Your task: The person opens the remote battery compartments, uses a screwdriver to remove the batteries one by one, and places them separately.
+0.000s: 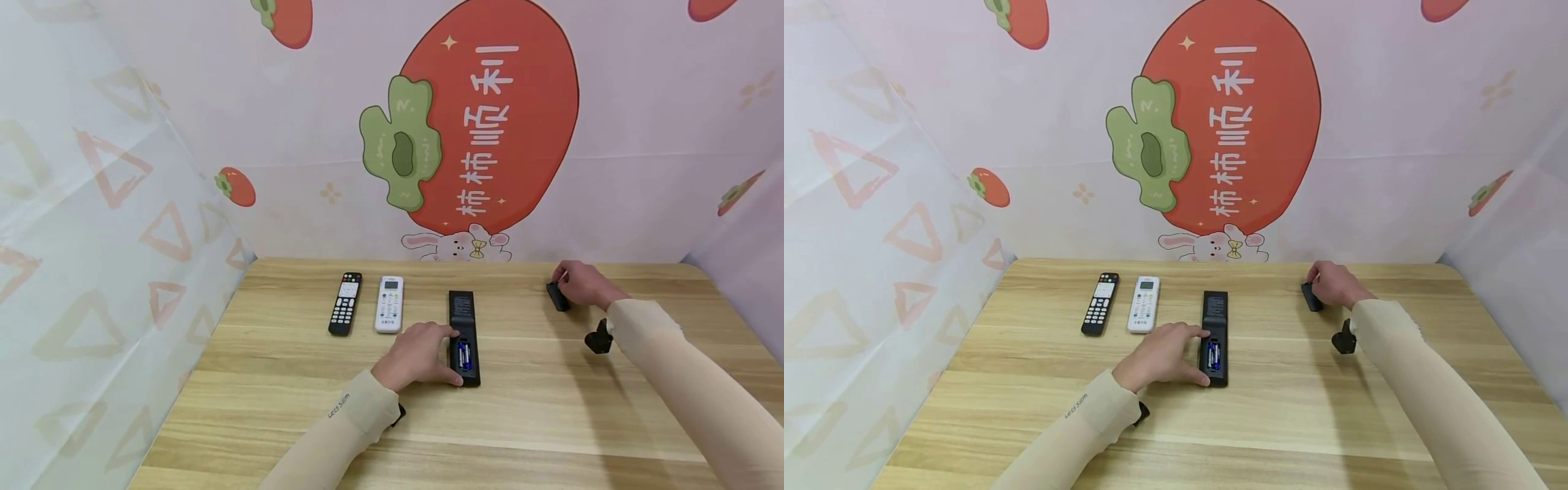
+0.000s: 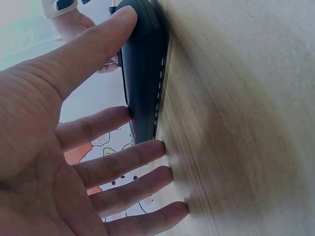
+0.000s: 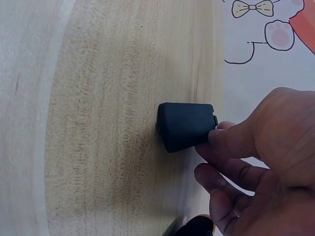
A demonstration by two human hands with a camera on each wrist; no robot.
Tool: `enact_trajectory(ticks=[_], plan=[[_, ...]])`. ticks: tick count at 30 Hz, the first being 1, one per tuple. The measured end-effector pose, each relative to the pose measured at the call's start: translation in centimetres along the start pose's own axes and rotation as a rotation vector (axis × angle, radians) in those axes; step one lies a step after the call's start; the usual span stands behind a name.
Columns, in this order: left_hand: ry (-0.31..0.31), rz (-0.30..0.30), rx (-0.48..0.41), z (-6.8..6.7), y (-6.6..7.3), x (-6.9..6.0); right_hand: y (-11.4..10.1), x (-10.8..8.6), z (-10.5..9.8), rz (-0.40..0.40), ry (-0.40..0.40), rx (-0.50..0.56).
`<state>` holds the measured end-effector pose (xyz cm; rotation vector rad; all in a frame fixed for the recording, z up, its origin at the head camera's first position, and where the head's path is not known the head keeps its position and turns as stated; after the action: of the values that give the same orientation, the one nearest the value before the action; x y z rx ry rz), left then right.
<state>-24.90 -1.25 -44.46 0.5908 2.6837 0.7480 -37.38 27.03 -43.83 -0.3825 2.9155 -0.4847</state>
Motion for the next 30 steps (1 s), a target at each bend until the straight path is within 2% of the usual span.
enact_trajectory(ticks=[6,22,30], plan=[[0.002,0.001,0.003,0.00,0.04,0.03,0.24,0.25,0.30,0.011,-0.031,-0.003],[-0.002,0.003,0.008,0.08,0.14,0.04,0.56,0.20,0.74,0.041,-0.045,-0.010],[-0.001,0.003,0.012,0.06,0.08,0.00,0.19,0.04,0.37,0.015,-0.008,-0.008]])
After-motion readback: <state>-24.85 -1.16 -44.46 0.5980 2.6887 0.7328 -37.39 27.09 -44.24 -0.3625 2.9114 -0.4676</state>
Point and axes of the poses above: each hand's wrist, its own x-axis towards the middle knuckle, its own z-axis out of the palm, y = z × x, the point moved 9 cm from there along x, towards the middle knuckle, and after that the axes turned 8 degrees about -x, right-handed, at the moved point
